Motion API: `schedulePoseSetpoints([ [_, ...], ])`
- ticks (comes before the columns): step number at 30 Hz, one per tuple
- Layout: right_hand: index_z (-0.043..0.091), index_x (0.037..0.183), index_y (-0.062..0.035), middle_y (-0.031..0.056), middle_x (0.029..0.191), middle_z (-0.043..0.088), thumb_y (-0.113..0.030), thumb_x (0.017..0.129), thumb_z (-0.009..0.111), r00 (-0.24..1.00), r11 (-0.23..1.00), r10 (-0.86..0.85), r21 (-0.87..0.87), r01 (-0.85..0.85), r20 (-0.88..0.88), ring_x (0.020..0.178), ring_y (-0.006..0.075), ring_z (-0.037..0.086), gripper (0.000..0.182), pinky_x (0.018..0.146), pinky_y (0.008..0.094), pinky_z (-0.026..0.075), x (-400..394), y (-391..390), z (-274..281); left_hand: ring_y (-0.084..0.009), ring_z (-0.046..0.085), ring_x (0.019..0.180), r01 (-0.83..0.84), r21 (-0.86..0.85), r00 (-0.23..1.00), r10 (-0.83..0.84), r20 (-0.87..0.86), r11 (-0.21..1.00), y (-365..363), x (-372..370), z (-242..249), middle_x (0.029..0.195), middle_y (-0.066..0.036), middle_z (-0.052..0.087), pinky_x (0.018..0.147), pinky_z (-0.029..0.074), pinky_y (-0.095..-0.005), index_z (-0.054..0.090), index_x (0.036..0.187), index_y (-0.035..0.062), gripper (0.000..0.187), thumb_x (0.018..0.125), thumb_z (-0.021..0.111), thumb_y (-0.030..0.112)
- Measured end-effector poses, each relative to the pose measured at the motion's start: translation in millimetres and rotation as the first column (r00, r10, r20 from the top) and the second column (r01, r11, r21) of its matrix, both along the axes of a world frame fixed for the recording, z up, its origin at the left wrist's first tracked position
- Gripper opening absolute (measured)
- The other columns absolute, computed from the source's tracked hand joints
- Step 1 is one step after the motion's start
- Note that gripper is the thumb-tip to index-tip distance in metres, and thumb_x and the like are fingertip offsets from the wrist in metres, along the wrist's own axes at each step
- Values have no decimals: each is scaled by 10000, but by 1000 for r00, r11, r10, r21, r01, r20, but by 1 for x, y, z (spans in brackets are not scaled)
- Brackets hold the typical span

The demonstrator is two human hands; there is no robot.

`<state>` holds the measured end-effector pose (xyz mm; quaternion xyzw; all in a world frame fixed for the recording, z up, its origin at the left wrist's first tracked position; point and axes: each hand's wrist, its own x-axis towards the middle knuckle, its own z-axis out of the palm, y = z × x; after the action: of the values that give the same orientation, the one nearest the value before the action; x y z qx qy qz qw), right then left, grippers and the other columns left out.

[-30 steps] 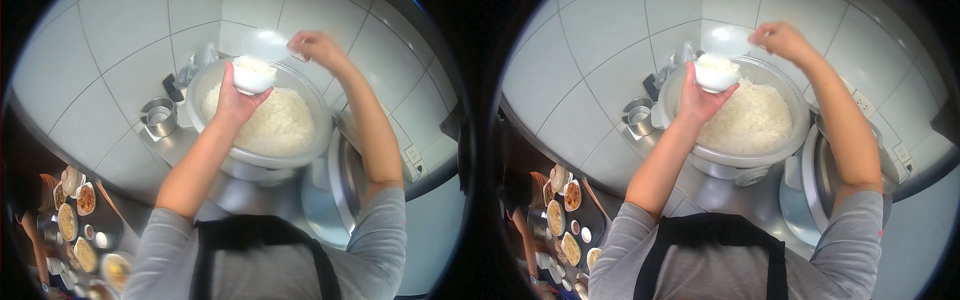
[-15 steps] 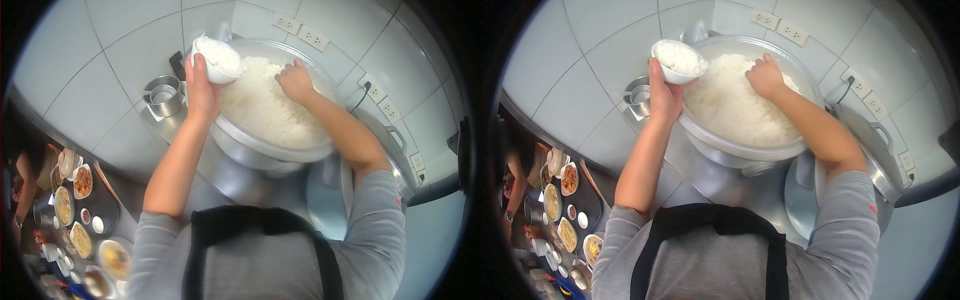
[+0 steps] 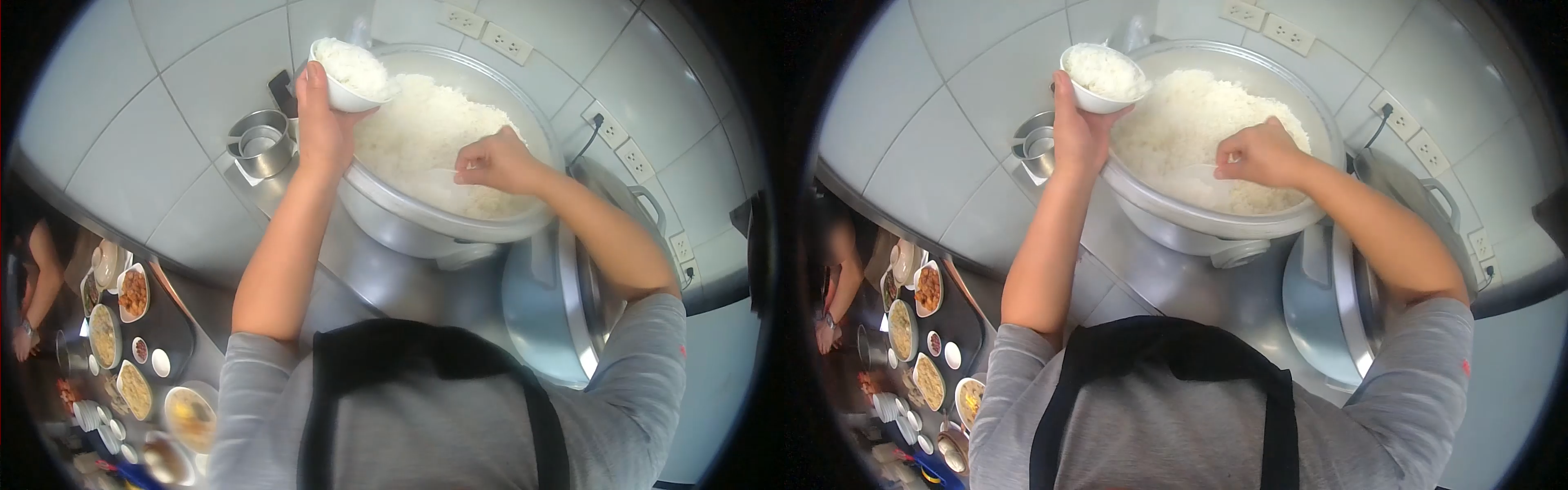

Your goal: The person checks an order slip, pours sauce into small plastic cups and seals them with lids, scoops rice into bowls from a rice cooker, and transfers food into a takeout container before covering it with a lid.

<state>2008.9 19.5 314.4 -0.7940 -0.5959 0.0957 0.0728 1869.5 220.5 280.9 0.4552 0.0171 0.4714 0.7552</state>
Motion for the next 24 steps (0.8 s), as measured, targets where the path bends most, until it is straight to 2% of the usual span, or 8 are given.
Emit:
schedulePoseSetpoints([
  [2,669,799,-114,10,657,578,-277,792,659,945,994,-108,-43,99,-310,632,118,503,164,645,285,394,27,-7,-1,-301,506,1151,101,-39,993,-103,-54,994,3,-1,6,1305,-147,449,874,477,-479,323,1344,80,637,937,286,569],
  [4,658,822,-96,-15,648,544,-225,819,639,786,983,-182,-97,155,-591,626,66,476,130,573,249,406,39,-9,7,-309,485,1176,201,-85,974,-208,-89,976,6,-3,11,1317,-145,444,887,463,-488,334,1346,86,674,916,300,605],
  [5,644,829,-82,-35,684,550,-227,827,632,763,984,-151,-20,178,-629,626,64,468,146,589,232,401,46,-12,19,-312,469,1193,253,-108,960,-263,-92,961,9,-3,12,1319,-142,444,896,452,-495,342,1340,88,700,898,322,631],
  [8,669,919,-110,3,710,600,-299,839,612,915,911,-183,287,295,-359,635,114,524,212,617,272,439,53,-8,62,-319,449,1213,357,-163,923,-375,-91,920,8,9,12,1319,-139,447,916,423,-511,358,1329,110,740,865,330,685],
  [11,658,999,-122,53,763,633,-206,850,567,935,755,-352,575,314,-49,694,200,598,193,651,323,479,24,5,85,-327,451,1206,430,-201,891,-450,-62,880,-7,31,19,1317,-137,450,924,403,-523,372,1321,133,747,850,321,710],
  [14,645,1051,-133,89,840,633,-103,828,521,867,714,-332,699,-27,372,782,282,618,257,688,379,496,15,15,53,-349,457,1187,445,-283,878,-476,-46,849,-26,46,36,1320,-140,445,888,444,-494,371,1322,120,722,881,251,678],
  [17,648,1040,-131,100,866,619,-41,784,570,889,727,-300,687,-23,347,816,306,604,282,686,384,488,-12,14,32,-363,467,1169,449,-327,868,-492,-60,832,-30,48,49,1311,-144,452,861,472,-474,375,1319,109,707,902,208,655],
  [24,648,1048,-125,86,869,607,-13,765,564,875,804,-174,578,-138,452,792,289,604,315,666,396,493,-5,5,91,-354,493,1147,512,-212,844,-534,-57,832,-20,52,34,1281,-148,484,830,496,-457,399,1303,104,678,915,219,630],
])
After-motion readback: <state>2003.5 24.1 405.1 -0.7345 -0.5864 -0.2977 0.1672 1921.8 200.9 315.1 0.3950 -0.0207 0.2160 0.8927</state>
